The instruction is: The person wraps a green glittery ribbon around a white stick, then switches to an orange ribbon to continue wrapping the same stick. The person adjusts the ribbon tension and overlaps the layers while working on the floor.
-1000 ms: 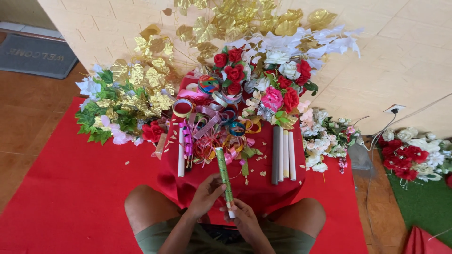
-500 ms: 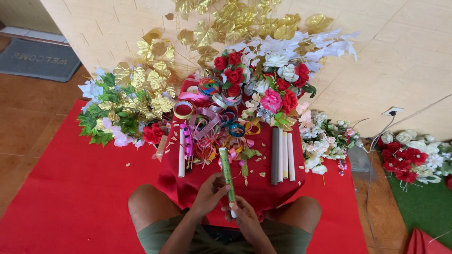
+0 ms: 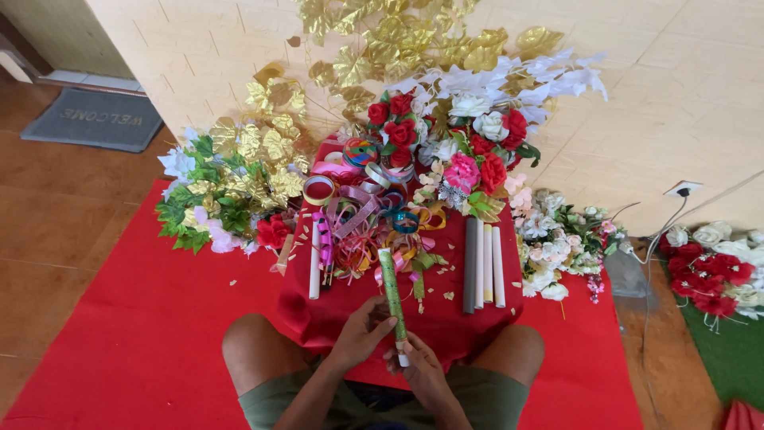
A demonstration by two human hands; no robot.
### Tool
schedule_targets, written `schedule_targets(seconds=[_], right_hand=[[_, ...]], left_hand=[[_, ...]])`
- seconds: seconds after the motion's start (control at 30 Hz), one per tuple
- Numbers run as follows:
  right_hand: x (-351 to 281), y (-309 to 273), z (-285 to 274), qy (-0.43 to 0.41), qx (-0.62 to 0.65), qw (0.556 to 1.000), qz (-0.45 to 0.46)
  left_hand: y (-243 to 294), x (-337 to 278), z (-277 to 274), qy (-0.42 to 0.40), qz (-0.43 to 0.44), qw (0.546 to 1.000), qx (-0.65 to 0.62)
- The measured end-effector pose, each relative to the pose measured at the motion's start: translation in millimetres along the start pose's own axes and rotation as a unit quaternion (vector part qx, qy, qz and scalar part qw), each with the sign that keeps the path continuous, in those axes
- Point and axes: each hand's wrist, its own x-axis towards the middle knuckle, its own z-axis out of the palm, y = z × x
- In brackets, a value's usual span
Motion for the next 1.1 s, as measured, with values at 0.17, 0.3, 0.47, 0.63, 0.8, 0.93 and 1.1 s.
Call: schedule_targets(seconds=[0.17, 0.3, 0.47, 0.63, 0.8, 0.93, 1.1], right_hand=[[0, -2, -1, -0.005, 0.006, 1.000, -0.016], [2, -2, -2, -0.001, -0.001, 1.000, -0.016], [3, -5, -2, -0.016, 0.007, 1.000, -0.018], [1, -16, 8, -0.001, -0.001, 1.000, -0.020], [7, -11, -2, 0.017, -0.003, 0.999, -0.030], [13, -2, -18, 0.040, 0.021, 0.999, -0.023], [24, -11, -16, 0.039, 0.051, 0.998, -0.005]], left_hand=[[8, -1, 4, -0.004, 0.012, 1.000, 0.001], [11, -3, 7, 0.001, 0.013, 1.000, -0.020], [12, -1, 7, -0.004, 0.016, 0.999, -0.031], [8, 8, 6, -0.018, 0.016, 0.999, -0.039], [2, 23, 0, -0.040, 0.029, 0.998, -0.046], [-4, 40, -8, -0.019, -0.014, 0.999, -0.049], [1, 58, -17, 0.056, -0.034, 0.987, -0.147]])
